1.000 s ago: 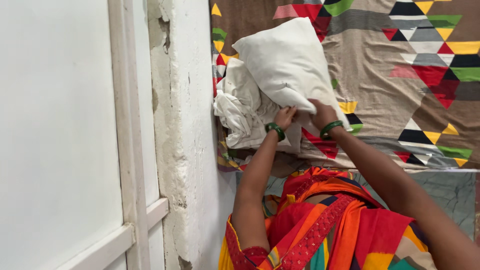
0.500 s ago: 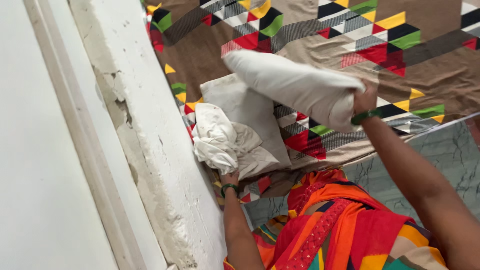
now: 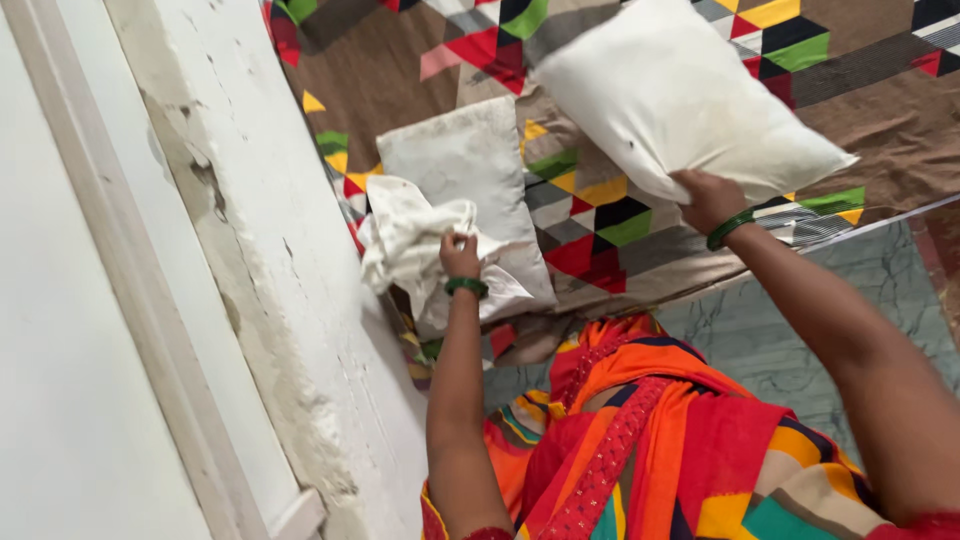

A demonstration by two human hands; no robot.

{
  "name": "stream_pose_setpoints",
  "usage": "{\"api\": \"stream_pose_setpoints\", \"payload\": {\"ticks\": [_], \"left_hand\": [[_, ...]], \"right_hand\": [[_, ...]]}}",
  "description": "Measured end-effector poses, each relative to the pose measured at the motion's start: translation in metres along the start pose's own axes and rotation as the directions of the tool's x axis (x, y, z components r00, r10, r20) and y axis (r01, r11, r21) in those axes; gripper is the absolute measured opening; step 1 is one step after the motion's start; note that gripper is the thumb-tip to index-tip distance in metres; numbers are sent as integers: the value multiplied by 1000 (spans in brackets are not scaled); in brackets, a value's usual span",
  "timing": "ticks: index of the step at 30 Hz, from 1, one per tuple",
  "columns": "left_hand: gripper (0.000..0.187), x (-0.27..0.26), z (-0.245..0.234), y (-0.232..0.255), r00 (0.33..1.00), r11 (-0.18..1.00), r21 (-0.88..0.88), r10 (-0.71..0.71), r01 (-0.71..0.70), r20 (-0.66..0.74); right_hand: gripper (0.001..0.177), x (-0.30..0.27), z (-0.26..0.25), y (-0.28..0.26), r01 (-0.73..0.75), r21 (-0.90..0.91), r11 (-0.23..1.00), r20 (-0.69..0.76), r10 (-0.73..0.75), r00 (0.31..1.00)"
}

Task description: The person smooths a patterned bedspread by hand and سپس puts white pillowcases onto pillows on the bed.

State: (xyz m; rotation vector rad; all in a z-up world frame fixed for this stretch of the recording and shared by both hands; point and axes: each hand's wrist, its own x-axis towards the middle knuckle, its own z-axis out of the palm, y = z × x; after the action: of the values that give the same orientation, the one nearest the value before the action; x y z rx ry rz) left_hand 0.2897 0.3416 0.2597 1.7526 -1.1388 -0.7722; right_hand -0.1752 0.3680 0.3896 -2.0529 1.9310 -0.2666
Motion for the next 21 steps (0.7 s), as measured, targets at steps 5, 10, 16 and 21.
{"api": "stream_pose_setpoints", "payload": {"ticks": [5,10,16,21], "left_hand": [[19,-7,52,6,999,986,-167,-11,17,34],[19,-13,118,43,998,958,-284,-10,27,61],[18,-55,183,139,908,839,-430,-163,333,386],[17,-82,194,189,935,924,-380,103,36,340]], "right_hand": [[34,-18,52,66,-201,-128,971,293,231,928],[38,-3,57,52,19,113,993,415,-64,908],[82,28,13,-46,-55,369,928,475,-137,869],[55,40,-5,-58,-25,560,828,262,-148,954]]}}
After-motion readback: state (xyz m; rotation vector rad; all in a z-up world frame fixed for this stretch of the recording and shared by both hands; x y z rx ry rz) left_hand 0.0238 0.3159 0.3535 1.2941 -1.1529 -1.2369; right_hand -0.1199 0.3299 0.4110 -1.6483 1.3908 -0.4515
